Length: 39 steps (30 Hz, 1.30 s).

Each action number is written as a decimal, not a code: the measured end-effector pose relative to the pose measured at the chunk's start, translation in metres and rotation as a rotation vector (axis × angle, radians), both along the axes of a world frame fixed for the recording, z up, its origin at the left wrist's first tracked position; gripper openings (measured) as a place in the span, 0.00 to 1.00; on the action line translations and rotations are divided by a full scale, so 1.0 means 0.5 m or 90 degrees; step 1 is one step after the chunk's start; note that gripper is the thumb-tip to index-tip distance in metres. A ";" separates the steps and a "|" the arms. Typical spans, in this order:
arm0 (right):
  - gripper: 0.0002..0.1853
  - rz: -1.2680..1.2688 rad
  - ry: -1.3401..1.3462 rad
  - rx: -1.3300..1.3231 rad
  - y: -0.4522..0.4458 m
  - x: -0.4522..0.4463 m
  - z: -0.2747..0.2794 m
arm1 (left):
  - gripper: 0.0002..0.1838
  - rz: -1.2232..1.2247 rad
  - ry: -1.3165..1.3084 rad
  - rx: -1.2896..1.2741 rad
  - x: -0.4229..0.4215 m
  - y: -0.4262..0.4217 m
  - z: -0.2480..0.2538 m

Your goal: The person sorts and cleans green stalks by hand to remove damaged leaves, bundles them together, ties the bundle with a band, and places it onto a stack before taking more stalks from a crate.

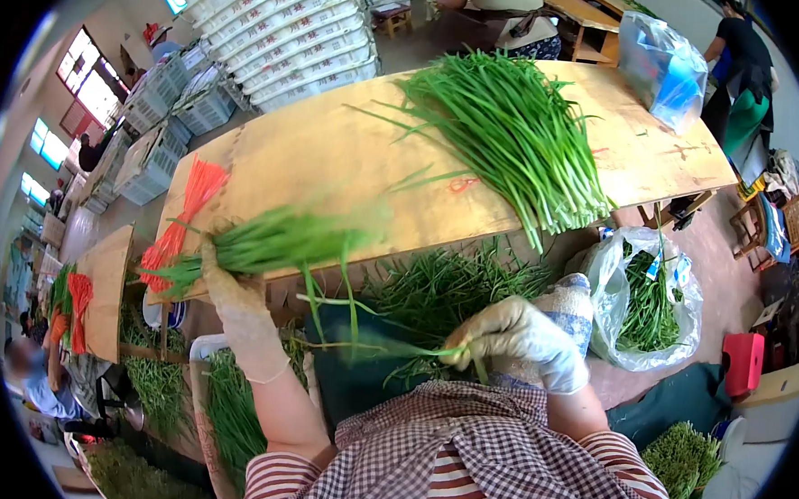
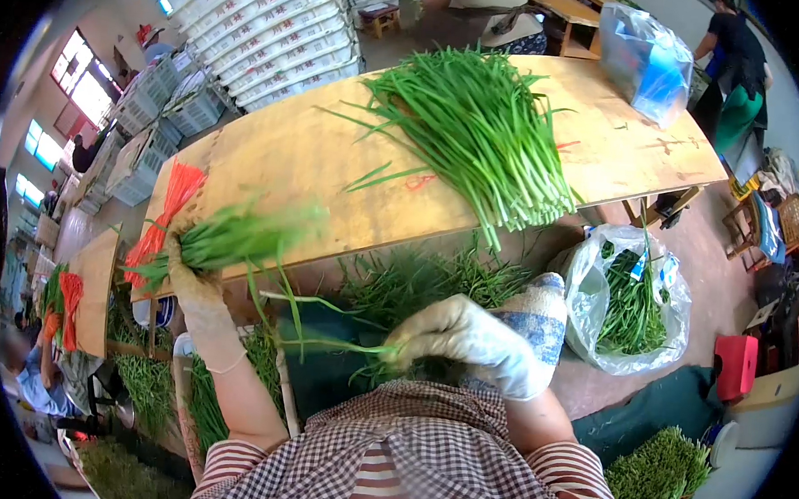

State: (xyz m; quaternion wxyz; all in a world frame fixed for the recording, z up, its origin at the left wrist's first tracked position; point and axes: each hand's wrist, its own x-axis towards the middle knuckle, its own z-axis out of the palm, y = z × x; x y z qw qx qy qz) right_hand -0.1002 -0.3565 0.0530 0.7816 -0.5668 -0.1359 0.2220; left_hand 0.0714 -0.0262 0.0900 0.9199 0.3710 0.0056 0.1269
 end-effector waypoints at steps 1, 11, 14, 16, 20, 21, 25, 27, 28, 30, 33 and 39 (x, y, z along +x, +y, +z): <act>0.13 -0.149 -0.160 -0.209 -0.004 0.013 -0.024 | 0.12 0.010 0.036 -0.036 0.002 0.007 -0.010; 0.17 -0.379 -0.001 -0.274 0.100 0.094 0.037 | 0.12 -0.116 0.018 -0.135 -0.034 -0.111 -0.067; 0.16 -0.321 0.054 -0.003 0.092 0.084 0.048 | 0.12 -0.132 0.011 -0.142 -0.038 -0.107 -0.060; 0.14 -0.259 0.054 0.190 0.056 0.064 0.034 | 0.13 -0.148 -0.006 -0.176 -0.026 -0.078 -0.058; 0.16 -0.261 -0.094 0.522 -0.002 0.037 -0.035 | 0.16 -0.080 0.016 -0.107 -0.045 -0.086 -0.031; 0.16 -0.246 -0.119 0.608 -0.027 0.036 -0.060 | 0.16 -0.111 0.003 -0.135 -0.042 -0.074 -0.038; 0.13 -0.290 -0.201 0.197 -0.082 -0.010 0.031 | 0.15 -0.117 0.007 -0.141 -0.035 -0.044 -0.040; 0.19 -0.282 -0.304 -0.409 -0.069 -0.010 0.035 | 0.14 -0.132 -0.011 -0.121 -0.033 -0.036 -0.056; 0.21 -0.373 -0.272 -0.679 -0.032 -0.006 0.059 | 0.13 -0.134 0.013 -0.112 -0.040 -0.043 -0.058; 0.23 -0.563 -0.277 -0.548 0.005 0.033 0.054 | 0.13 -0.140 0.046 -0.099 -0.055 -0.080 -0.056; 0.22 -0.411 -0.040 -0.343 0.048 0.082 0.025 | 0.11 -0.161 0.080 -0.133 -0.081 -0.123 -0.050; 0.11 -0.417 0.042 0.141 0.084 0.080 0.002 | 0.11 -0.171 0.113 -0.152 -0.077 -0.107 -0.072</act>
